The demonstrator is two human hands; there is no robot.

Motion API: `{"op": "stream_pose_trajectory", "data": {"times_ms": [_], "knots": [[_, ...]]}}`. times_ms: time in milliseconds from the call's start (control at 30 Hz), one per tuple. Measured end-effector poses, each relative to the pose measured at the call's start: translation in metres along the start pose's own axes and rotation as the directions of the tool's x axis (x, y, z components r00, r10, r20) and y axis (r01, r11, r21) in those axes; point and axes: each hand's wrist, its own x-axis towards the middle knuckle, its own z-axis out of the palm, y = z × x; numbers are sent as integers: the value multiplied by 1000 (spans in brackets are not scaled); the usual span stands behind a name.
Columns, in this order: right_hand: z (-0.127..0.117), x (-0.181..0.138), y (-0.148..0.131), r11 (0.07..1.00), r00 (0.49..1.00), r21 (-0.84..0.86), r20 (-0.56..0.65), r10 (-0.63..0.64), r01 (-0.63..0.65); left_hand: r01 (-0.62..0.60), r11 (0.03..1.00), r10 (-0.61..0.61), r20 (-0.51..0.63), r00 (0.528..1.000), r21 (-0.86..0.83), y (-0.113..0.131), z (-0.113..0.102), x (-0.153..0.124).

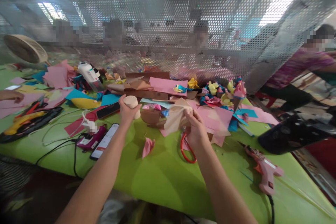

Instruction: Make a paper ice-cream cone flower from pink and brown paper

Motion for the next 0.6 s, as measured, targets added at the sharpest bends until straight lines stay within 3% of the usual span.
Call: {"op": "stream_pose_trajectory", "data": {"times_ms": [200, 300, 367, 400, 467, 500, 533, 600], "knots": [[3, -2, 2, 998, 998, -45, 49, 48, -46, -79, 996, 80, -8, 997, 29, 13, -17, 1], [4, -2, 4, 997, 996, -34, 48, 72, -70, -193, 979, 200, -107, 974, 70, 34, -28, -8], [4, -2, 5, 998, 996, -27, 68, 64, -63, -243, 970, 241, -182, 953, 16, 52, -32, -19], [4, -2, 5, 998, 995, -27, 84, 58, -56, -257, 965, 247, -162, 955, -44, 61, -33, -27], [6, -3, 6, 998, 991, -38, 120, 54, -50, -263, 946, 275, 39, 961, -189, 79, -30, -44], [6, -4, 6, 998, 990, -44, 133, 55, -50, -243, 936, 299, 211, 931, -253, 86, -28, -53], [7, -5, 7, 998, 989, -46, 138, 56, -50, -201, 928, 315, 371, 874, -314, 92, -24, -61], [8, -6, 8, 997, 988, -53, 145, 59, -52, -36, 910, 290, 571, 768, -413, 100, -16, -75]]}}
